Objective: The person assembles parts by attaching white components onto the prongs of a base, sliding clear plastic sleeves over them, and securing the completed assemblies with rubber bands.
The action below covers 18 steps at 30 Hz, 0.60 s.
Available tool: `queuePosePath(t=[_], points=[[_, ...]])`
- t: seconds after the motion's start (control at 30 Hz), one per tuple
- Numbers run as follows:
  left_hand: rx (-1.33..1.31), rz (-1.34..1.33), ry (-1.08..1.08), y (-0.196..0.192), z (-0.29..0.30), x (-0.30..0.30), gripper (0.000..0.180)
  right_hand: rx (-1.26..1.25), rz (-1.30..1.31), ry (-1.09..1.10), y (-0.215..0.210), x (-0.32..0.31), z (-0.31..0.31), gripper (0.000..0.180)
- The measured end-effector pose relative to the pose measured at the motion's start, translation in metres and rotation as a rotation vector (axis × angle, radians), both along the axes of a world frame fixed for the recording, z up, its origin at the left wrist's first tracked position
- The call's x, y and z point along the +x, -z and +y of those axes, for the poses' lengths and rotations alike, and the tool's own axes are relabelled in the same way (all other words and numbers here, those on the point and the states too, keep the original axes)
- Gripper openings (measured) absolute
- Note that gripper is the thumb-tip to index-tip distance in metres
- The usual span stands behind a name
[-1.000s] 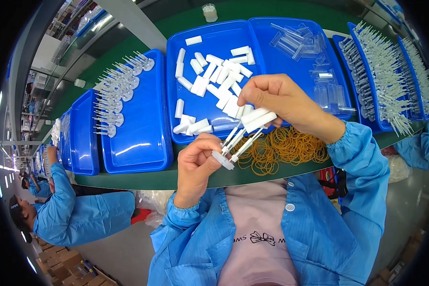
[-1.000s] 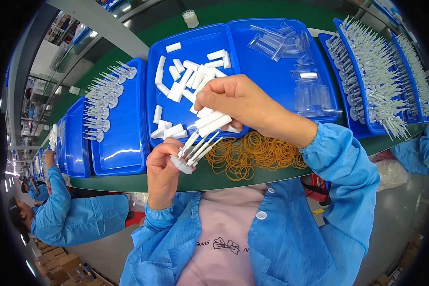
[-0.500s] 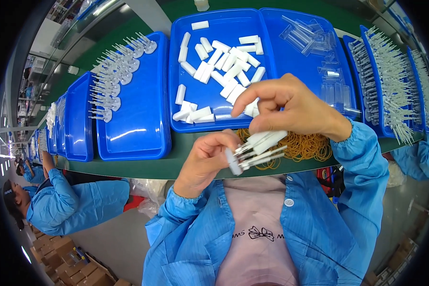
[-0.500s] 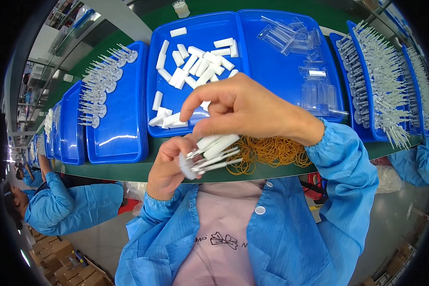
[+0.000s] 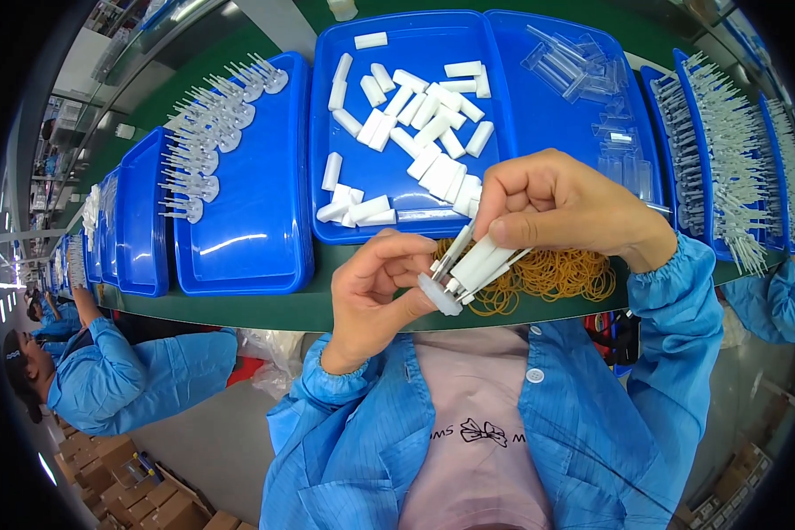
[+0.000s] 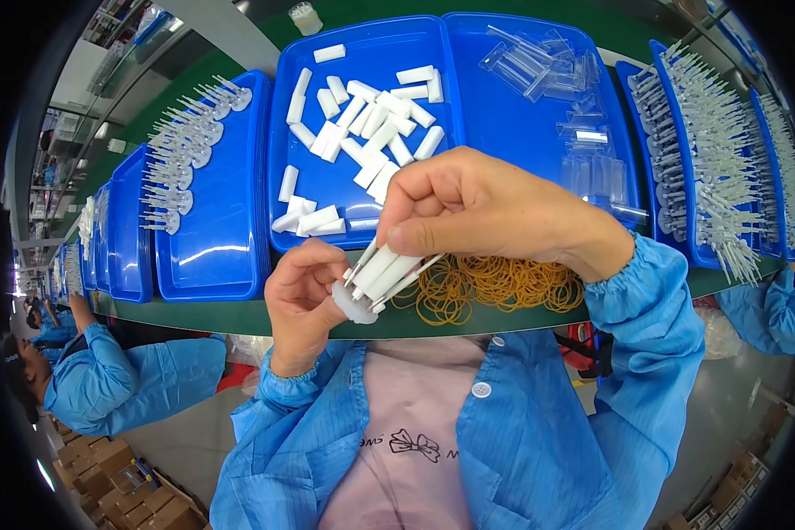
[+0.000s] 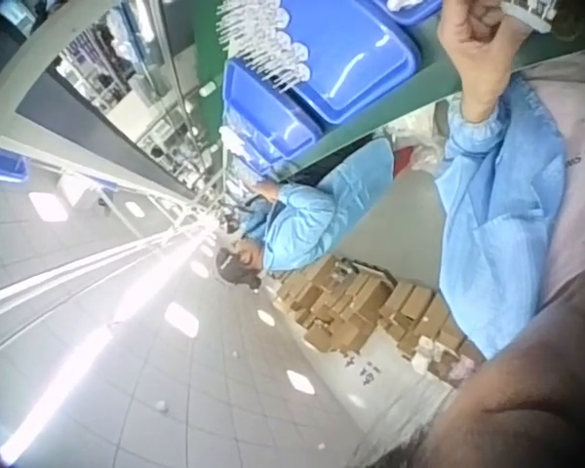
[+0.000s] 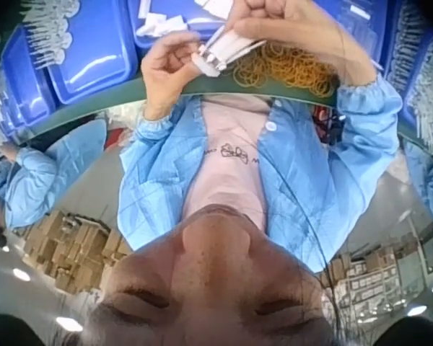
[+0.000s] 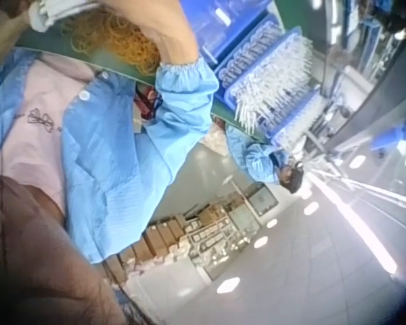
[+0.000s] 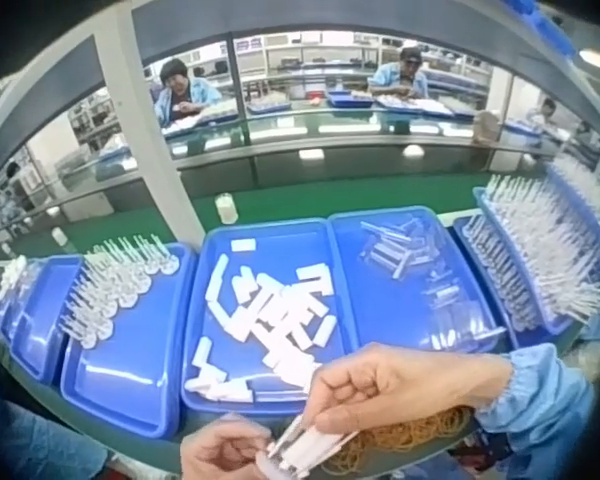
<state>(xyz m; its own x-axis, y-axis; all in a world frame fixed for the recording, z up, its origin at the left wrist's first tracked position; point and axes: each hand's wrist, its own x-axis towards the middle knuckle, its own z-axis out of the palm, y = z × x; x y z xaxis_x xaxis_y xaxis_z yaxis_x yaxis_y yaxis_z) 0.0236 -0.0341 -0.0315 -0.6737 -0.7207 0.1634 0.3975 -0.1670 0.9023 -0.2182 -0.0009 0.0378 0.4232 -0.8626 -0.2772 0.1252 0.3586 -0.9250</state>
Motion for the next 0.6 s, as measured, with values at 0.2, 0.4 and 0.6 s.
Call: queuePosePath(t=[0.2,0.4,0.6], points=[[-0.336,-0.203,-0.125,-0.004,0.004,-0.005,0.045,-0.047,0.078,-0.038,0.003,0.001,0.003,0.012],[-0.302,-0.264,-0.131,-0.002,0.002,-0.003,0.045,-0.229,0.431,-0.09,0.0,0.002,0.0,0.016],[0.072,-0.085,-0.287,0.003,-0.011,0.004,0.033,-0.831,1.084,0.28,0.031,-0.021,-0.024,0.019]])
